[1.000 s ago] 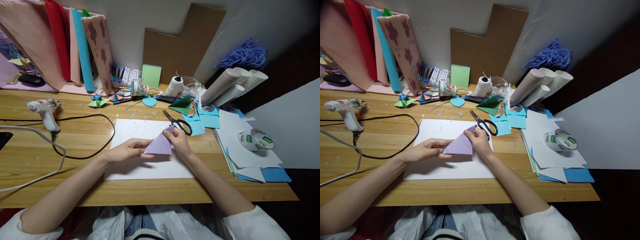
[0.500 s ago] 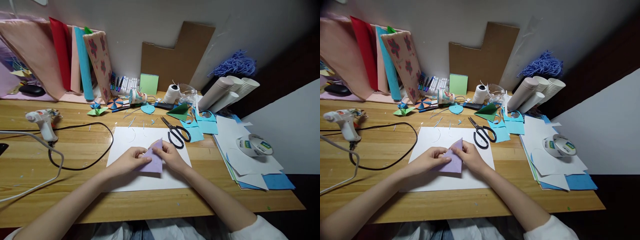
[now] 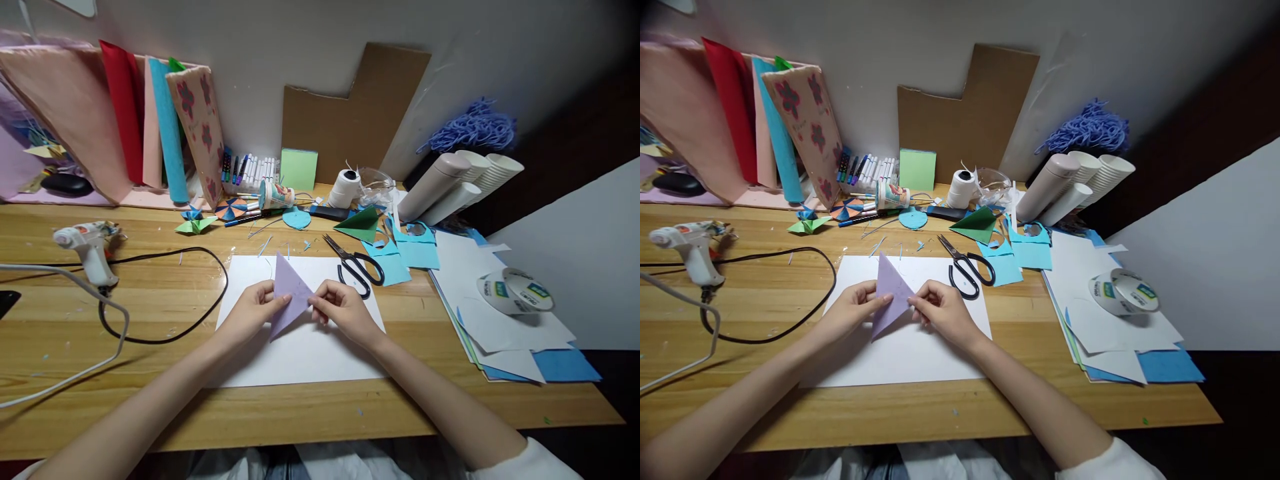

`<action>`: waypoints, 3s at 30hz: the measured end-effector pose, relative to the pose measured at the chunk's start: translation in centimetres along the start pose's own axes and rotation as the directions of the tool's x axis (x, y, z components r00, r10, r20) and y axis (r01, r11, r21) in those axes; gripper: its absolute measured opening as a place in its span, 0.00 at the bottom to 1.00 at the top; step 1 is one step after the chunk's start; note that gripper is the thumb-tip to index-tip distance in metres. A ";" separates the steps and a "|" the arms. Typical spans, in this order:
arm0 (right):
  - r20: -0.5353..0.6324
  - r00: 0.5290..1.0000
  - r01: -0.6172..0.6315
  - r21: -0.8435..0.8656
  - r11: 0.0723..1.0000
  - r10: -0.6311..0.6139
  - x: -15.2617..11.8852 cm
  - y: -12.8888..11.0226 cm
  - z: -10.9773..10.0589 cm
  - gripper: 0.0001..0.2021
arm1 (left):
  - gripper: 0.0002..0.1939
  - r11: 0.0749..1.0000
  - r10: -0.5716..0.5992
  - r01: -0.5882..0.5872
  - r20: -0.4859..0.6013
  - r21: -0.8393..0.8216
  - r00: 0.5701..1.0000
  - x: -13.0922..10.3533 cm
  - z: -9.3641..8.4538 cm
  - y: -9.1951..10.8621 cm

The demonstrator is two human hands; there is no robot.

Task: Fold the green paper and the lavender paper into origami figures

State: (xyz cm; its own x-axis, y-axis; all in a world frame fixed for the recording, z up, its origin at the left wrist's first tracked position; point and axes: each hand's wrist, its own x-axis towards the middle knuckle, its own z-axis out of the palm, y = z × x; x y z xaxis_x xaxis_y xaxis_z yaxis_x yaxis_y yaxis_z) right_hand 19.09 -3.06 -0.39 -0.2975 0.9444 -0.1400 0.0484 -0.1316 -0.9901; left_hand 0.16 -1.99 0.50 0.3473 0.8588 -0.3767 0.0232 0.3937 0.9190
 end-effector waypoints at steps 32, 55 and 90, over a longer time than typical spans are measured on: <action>0.028 0.998 0.053 0.024 0.998 -0.054 -0.1 0.1 -0.3 0.12 | 0.20 0.999 -0.008 0.014 0.144 -0.037 0.989 -0.6 0.7 -0.2; -0.175 0.979 0.106 0.013 0.994 -0.102 0.5 0.2 -0.9 0.11 | 0.16 0.991 -0.109 0.094 0.154 0.099 0.982 -0.5 0.7 0.1; -0.315 0.933 -0.265 -0.930 0.256 -0.175 0.9 0.6 -7.4 0.14 | 0.16 0.994 0.107 -0.112 -0.279 -0.002 0.954 0.8 -0.7 0.6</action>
State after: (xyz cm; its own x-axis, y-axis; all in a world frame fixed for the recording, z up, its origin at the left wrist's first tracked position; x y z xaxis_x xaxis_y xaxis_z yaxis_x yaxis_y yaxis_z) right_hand 25.93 -0.04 -1.06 0.0139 0.9989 0.0451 0.9777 -0.0041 -0.2099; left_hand -0.20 -0.86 0.69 0.0727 0.9530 -0.2941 -0.0179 0.2961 0.9550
